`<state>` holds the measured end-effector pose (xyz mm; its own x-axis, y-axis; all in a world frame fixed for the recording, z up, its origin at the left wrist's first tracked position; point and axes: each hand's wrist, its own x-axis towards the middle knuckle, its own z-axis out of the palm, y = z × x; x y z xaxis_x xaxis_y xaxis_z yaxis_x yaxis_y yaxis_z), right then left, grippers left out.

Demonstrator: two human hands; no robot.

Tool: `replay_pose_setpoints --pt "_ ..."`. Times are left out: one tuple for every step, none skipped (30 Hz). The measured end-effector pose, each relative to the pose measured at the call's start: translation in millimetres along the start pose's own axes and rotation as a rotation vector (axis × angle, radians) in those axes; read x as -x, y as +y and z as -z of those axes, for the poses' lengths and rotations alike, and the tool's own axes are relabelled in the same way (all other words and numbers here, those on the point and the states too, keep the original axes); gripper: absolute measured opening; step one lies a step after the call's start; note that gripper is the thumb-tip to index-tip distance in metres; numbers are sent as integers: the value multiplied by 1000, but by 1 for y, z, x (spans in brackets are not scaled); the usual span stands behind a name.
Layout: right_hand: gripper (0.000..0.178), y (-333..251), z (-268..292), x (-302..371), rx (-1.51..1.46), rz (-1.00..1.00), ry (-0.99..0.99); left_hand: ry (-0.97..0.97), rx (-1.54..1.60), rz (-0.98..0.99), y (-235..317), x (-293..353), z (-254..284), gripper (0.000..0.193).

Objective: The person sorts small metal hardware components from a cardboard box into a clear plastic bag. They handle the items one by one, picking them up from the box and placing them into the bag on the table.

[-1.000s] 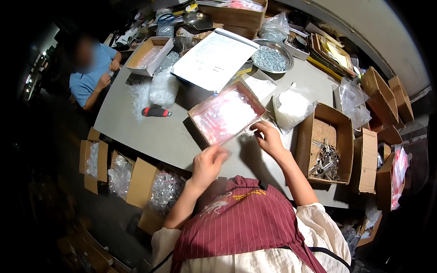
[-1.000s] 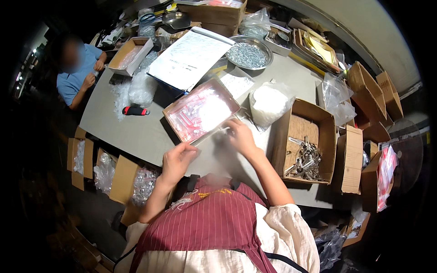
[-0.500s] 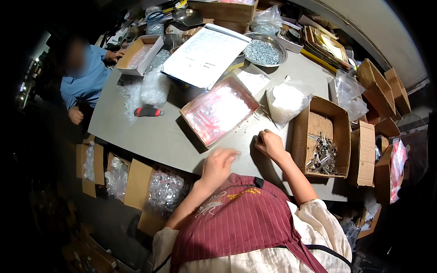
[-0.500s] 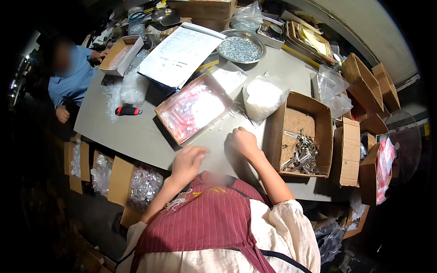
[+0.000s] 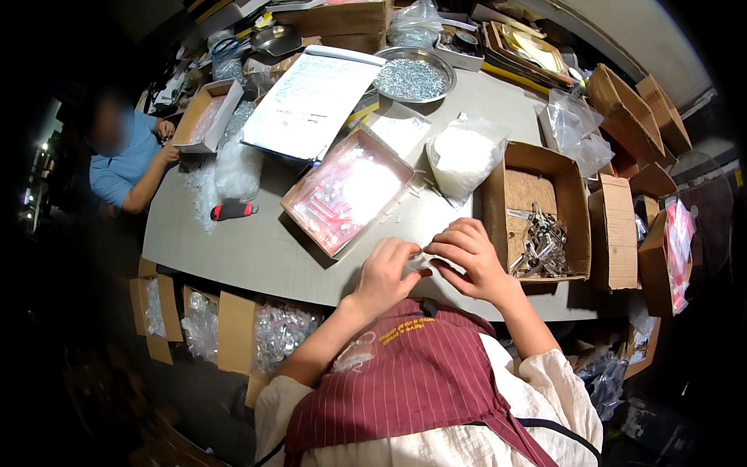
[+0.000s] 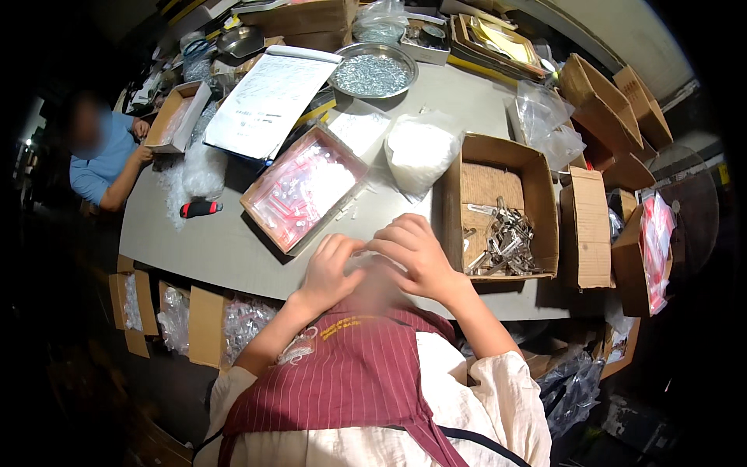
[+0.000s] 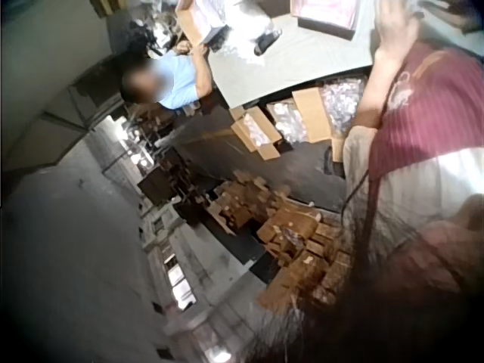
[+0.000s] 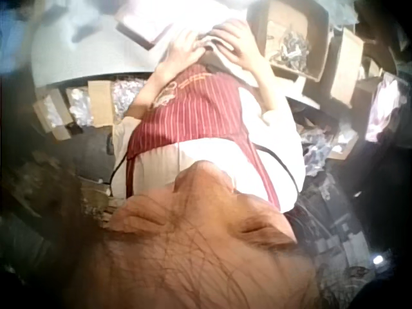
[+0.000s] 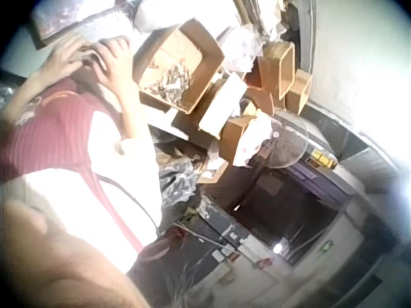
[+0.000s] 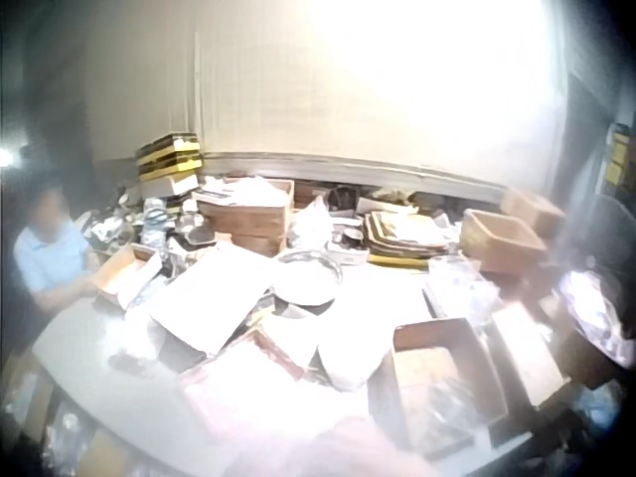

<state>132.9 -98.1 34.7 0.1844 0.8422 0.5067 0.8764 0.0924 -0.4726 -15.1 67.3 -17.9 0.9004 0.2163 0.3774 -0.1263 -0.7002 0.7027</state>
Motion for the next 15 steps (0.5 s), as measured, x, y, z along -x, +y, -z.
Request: replay_pose_setpoints --pt "35 1 2 7 -15 -33 -5 -12 6 -10 0 -2 -2 37" --pt "34 -1 4 11 -4 -49 -63 -30 -4 -15 0 -2 -3 39" --pt "33 -5 9 12 12 -70 -121 -52 -8 -25 0 -4 -5 42" --pt "31 -8 12 15 27 -92 -178 -74 -12 -36 0 -4 -6 44" --pt "42 -10 8 18 8 -181 -288 -81 -12 -48 0 -4 -7 47" --pt "42 -10 5 25 -33 -215 -341 -95 -5 -72 1 -5 -7 50" --pt "46 -13 6 26 0 -263 -389 -102 2 -92 4 -7 -9 53" --pt "50 -16 7 28 32 -312 -436 -86 -77 -95 9 -9 -9 54" --pt "59 -15 7 31 56 -340 -474 -69 -156 -99 19 -14 -5 55" --pt "63 -16 9 33 75 -357 -490 -50 -234 -104 24 -18 -4 56" --pt "63 -16 9 37 42 -332 -463 -59 -268 -120 23 -20 -7 51" --pt "62 -15 5 43 7 -302 -436 -97 -231 -114 16 -19 -12 47" --pt "59 -14 -1 45 -21 -253 -443 -134 -198 -107 6 -16 -18 44" --pt "51 -13 -1 48 -64 -203 -425 -171 -165 -100 -2 -13 -24 41" --pt "46 -10 8 46 -133 -191 -351 -161 -119 -64 -5 -10 -28 31"
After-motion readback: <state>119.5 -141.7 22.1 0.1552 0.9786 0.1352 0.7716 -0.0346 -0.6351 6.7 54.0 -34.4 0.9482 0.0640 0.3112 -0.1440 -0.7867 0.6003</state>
